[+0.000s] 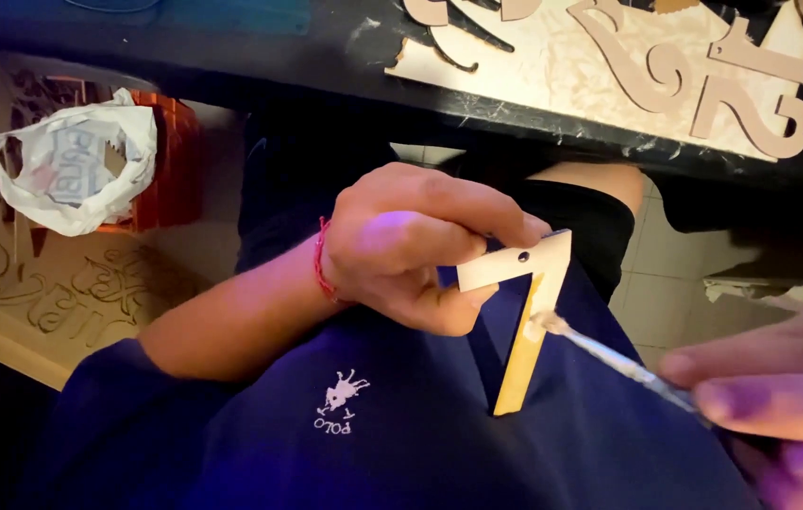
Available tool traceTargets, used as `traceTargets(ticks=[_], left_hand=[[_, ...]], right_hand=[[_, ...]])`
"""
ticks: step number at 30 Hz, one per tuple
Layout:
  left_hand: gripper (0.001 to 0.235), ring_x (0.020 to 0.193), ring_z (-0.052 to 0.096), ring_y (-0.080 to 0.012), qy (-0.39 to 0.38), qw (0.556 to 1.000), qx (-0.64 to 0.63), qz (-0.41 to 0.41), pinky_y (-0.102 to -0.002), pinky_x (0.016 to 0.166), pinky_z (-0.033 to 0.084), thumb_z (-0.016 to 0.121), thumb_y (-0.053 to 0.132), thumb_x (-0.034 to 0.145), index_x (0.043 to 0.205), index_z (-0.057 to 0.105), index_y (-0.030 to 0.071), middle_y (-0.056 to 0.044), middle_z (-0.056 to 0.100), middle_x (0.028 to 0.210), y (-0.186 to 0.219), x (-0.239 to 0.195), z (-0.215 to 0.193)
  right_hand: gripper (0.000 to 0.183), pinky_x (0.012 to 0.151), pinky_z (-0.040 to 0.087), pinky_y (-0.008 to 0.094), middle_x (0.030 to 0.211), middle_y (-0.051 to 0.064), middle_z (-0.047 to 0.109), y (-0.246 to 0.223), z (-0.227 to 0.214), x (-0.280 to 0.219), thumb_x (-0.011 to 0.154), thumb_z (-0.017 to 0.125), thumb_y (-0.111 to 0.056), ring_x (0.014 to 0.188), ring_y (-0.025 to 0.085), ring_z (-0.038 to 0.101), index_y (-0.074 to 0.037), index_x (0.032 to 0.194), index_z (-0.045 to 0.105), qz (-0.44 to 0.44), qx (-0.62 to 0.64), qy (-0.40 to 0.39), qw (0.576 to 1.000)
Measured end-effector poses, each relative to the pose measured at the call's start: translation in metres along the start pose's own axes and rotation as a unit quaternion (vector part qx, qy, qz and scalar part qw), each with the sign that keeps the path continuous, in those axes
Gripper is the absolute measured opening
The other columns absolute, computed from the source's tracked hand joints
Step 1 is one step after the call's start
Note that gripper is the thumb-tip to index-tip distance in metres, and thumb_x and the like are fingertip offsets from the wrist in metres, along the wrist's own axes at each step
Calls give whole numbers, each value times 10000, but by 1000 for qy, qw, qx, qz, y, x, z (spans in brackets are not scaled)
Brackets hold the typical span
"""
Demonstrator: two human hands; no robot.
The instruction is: A person is painting wooden number cutouts using a paintbrush and a small jar of paint at a desk.
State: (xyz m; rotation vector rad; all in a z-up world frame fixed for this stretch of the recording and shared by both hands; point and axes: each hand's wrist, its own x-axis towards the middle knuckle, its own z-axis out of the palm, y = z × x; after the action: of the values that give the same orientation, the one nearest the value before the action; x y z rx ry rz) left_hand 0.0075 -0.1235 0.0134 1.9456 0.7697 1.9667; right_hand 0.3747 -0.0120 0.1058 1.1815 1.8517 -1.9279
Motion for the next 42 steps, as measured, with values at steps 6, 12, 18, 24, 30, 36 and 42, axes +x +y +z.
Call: traceTargets(ticks=[6,12,18,24,30,36,42], left_hand=[[128,869,787,-293,3,1000,-13,2,-360,662,681,630,1,880,923,513,32,-169,682,1034,0,-1,3],[141,901,784,-301,2,1000,-19,3,-362,685,694,633,11,894,936,501,36,-168,676,1031,-1,-2,1],[137,883,785,-292,-3,1000,-20,-3,-361,689,687,634,-7,879,932,512,29,-178,678,1048,0,-1,3],[154,867,783,-281,1,1000,-6,6,-349,662,675,660,-4,875,898,510,27,-167,682,1026,0,0,1],[142,847,789,-284,1,1000,-9,-4,-352,678,680,653,-4,878,917,520,28,-167,681,1053,0,-1,3],[207,858,795,-287,3,1000,-9,5,-338,662,683,694,-48,866,898,502,23,-163,676,1036,2,1,1],[166,823,785,-265,6,1000,-4,-4,-340,656,663,672,-12,873,908,516,34,-157,686,1038,0,-1,2]], right_hand=[[477,916,622,156,1222,20,722,29,16,-6,761,663,-48,1032,69,786,-123,1225,582,-269,-270,156,911],[323,478,505,107,846,-72,767,-9,46,9,686,724,-212,607,-30,636,-191,1006,687,-255,-212,159,930],[304,594,494,50,1255,103,671,6,37,-9,853,617,-67,675,0,667,-22,1146,683,-260,-30,143,955],[399,633,671,85,1105,8,839,-33,33,18,736,586,-83,863,-13,855,-167,1105,715,-251,-224,83,938],[392,344,569,135,812,41,630,-13,31,0,812,626,-36,485,46,692,47,1190,691,-143,128,49,980],[427,569,472,163,826,81,712,-42,44,5,792,571,41,642,102,683,71,1210,654,-122,121,48,984],[358,358,637,272,655,135,748,-9,13,6,850,605,-212,441,183,784,2,1049,811,-112,42,45,992]])
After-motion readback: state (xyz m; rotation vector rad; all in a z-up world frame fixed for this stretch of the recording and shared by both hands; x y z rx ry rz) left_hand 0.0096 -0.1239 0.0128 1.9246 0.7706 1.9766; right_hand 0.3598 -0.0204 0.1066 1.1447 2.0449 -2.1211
